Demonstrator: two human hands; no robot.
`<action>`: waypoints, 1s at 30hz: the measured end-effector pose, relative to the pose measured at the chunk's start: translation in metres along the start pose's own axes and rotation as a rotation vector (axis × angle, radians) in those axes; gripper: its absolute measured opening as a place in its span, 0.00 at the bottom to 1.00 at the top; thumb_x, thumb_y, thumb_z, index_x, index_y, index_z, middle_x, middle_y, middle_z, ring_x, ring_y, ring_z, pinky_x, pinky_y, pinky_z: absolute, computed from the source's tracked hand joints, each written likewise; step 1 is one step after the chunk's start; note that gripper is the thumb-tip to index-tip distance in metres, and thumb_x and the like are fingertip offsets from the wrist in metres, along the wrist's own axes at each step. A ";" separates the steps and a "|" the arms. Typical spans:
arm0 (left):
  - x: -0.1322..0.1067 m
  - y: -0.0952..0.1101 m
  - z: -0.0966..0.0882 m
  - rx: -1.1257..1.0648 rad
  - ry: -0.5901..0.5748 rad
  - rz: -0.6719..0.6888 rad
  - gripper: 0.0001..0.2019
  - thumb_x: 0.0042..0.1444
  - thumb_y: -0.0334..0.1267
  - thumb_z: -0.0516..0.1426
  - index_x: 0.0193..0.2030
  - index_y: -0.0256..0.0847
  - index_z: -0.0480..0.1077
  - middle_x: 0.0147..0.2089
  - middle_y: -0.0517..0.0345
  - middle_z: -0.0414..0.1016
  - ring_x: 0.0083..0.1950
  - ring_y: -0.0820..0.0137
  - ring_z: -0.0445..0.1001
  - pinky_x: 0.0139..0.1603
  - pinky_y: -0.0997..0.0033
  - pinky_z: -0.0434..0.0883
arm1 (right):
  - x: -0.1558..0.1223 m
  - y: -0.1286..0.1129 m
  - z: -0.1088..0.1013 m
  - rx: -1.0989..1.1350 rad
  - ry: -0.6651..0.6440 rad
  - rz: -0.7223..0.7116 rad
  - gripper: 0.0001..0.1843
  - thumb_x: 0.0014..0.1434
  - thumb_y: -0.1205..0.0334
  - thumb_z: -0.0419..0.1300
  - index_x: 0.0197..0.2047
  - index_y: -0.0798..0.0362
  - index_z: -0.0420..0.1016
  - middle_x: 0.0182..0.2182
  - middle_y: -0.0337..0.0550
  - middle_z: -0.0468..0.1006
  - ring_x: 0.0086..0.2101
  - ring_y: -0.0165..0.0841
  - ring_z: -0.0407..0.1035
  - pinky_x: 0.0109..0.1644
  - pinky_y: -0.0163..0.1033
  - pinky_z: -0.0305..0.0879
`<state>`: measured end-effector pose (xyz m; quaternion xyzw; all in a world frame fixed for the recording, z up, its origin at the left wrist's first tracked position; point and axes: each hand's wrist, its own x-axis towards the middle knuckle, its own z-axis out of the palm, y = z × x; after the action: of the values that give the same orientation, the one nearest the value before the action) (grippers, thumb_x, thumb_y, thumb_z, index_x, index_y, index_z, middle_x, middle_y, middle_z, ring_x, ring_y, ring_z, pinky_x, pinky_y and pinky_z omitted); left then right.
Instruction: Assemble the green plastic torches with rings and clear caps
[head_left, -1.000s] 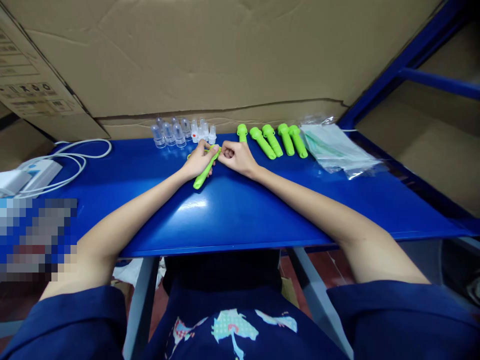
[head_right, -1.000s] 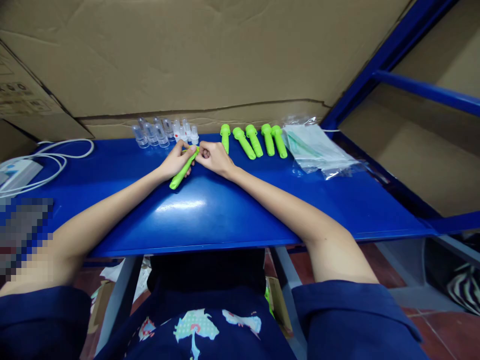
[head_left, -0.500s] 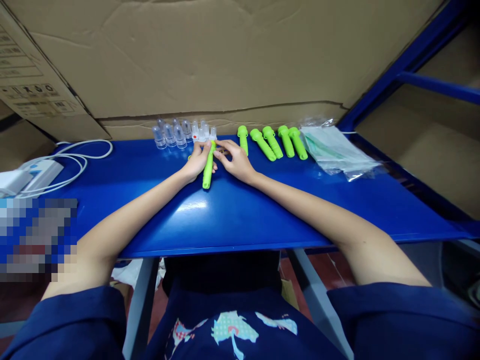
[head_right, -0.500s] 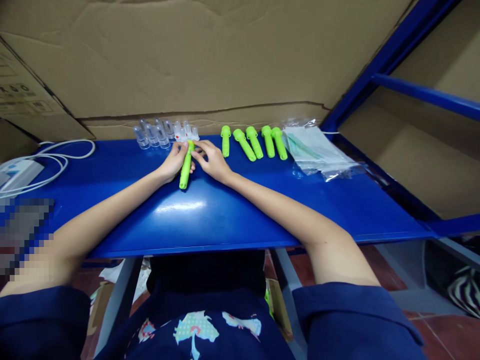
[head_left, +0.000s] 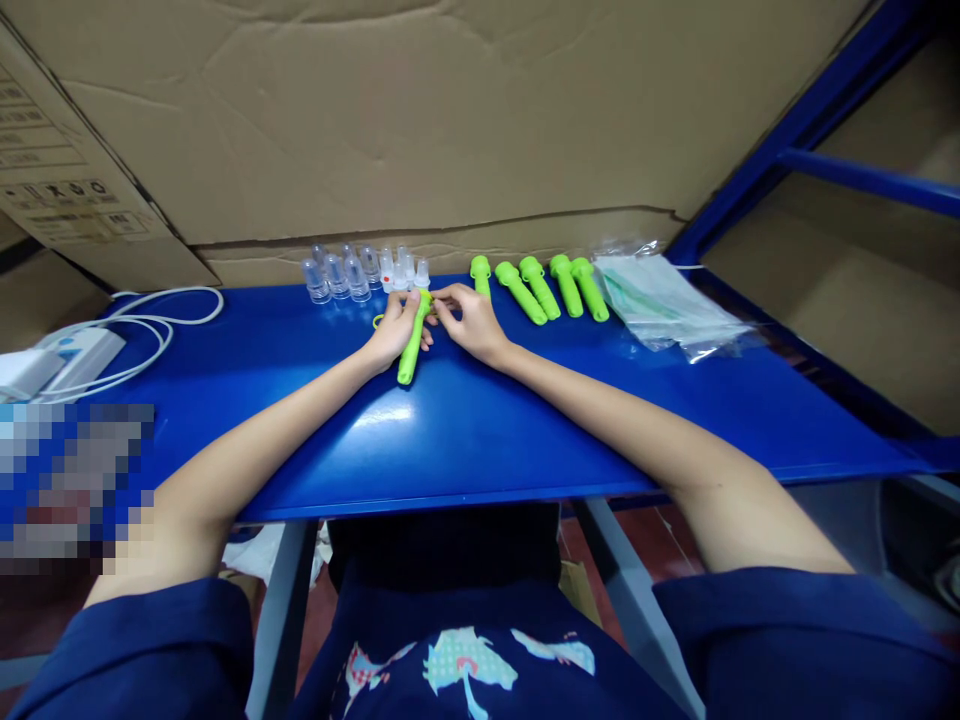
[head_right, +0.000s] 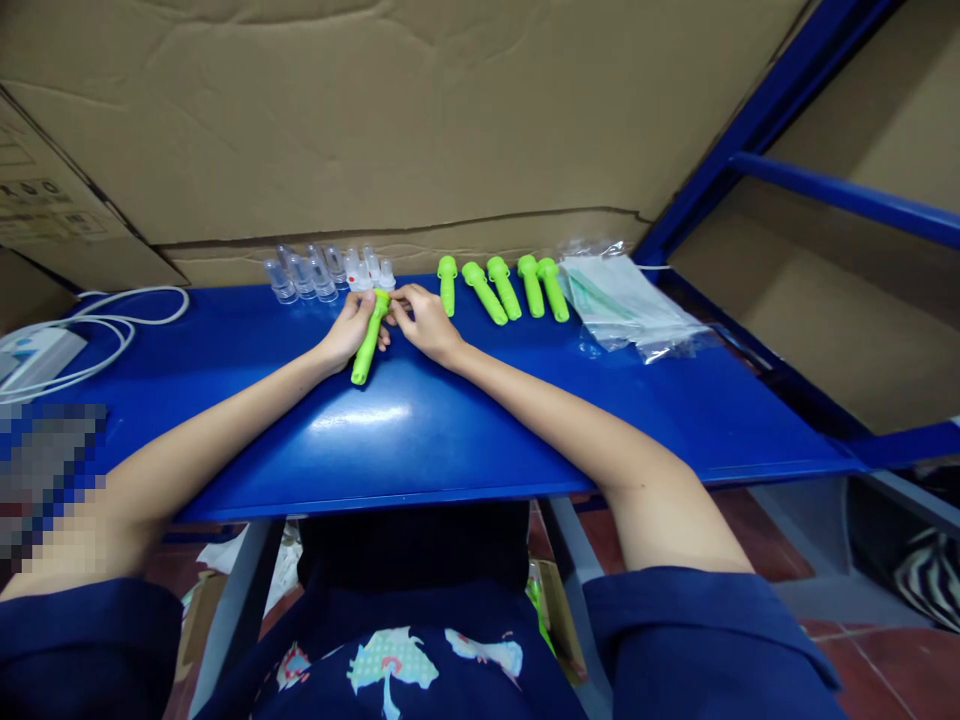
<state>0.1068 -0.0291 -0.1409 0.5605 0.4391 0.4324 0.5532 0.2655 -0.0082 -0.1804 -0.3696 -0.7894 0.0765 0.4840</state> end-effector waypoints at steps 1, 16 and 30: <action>0.000 0.000 0.000 0.010 -0.002 0.001 0.08 0.76 0.42 0.44 0.44 0.43 0.52 0.29 0.69 0.72 0.18 0.80 0.71 0.21 0.79 0.70 | 0.001 0.001 -0.002 -0.036 -0.026 -0.018 0.14 0.71 0.59 0.53 0.48 0.57 0.77 0.43 0.53 0.80 0.41 0.40 0.77 0.49 0.45 0.74; 0.005 -0.008 -0.002 0.209 -0.032 0.026 0.10 0.73 0.39 0.52 0.42 0.44 0.52 0.22 0.71 0.68 0.19 0.77 0.71 0.23 0.80 0.68 | 0.000 -0.003 -0.013 -0.341 -0.234 0.032 0.06 0.66 0.64 0.58 0.39 0.55 0.76 0.36 0.51 0.79 0.33 0.39 0.73 0.37 0.40 0.64; 0.002 -0.005 -0.006 0.226 -0.109 0.043 0.09 0.74 0.36 0.49 0.40 0.44 0.52 0.22 0.71 0.69 0.19 0.77 0.70 0.25 0.78 0.69 | -0.001 0.002 -0.017 -0.025 -0.179 -0.084 0.07 0.60 0.64 0.57 0.30 0.51 0.64 0.26 0.38 0.68 0.27 0.30 0.63 0.34 0.36 0.60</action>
<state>0.1013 -0.0262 -0.1463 0.6513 0.4422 0.3609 0.5001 0.2804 -0.0114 -0.1731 -0.3336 -0.8453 0.0790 0.4099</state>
